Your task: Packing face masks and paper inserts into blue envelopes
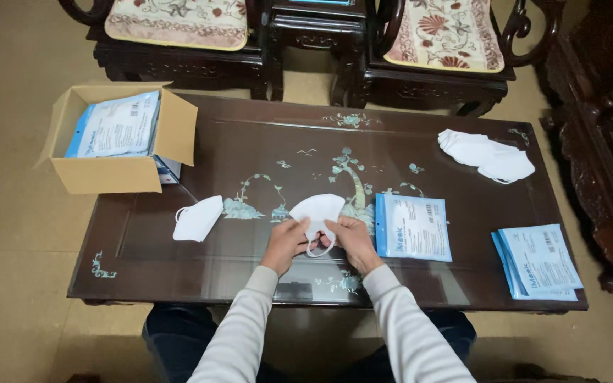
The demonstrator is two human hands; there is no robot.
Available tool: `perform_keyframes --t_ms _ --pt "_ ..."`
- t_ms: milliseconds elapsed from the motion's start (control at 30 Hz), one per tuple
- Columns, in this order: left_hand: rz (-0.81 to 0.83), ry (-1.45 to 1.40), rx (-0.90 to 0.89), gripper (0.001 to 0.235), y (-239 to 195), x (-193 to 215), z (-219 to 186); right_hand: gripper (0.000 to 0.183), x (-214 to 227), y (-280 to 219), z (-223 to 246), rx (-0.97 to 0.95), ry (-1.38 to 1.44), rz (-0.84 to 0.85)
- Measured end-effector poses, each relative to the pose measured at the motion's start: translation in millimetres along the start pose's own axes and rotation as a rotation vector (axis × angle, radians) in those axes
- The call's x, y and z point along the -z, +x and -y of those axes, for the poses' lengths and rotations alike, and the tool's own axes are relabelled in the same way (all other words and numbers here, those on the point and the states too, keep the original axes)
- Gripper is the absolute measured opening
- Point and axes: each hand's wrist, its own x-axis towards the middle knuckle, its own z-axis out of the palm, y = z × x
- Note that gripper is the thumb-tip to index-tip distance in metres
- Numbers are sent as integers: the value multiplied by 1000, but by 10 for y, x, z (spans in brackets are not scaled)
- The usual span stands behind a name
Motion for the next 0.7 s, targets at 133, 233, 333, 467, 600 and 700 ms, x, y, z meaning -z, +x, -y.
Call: perform_keyframes --t_ms 133,233,333,467,600,700 --pt "-77 29 24 37 473 170 370 21 -35 13 23 -87 55 0" --pt "-144 97 25 35 565 164 470 15 7 -4 12 -80 71 93" --pt "-148 140 11 42 363 76 321 12 11 7 -13 -83 57 73" --pt "-61 79 -6 36 139 42 136 14 3 -53 51 -75 2 91" --pt "-16 67 -29 27 176 86 198 13 34 -78 55 -54 10 128" --pt "-9 72 -26 29 110 98 155 14 27 -247 211 -64 14 164"
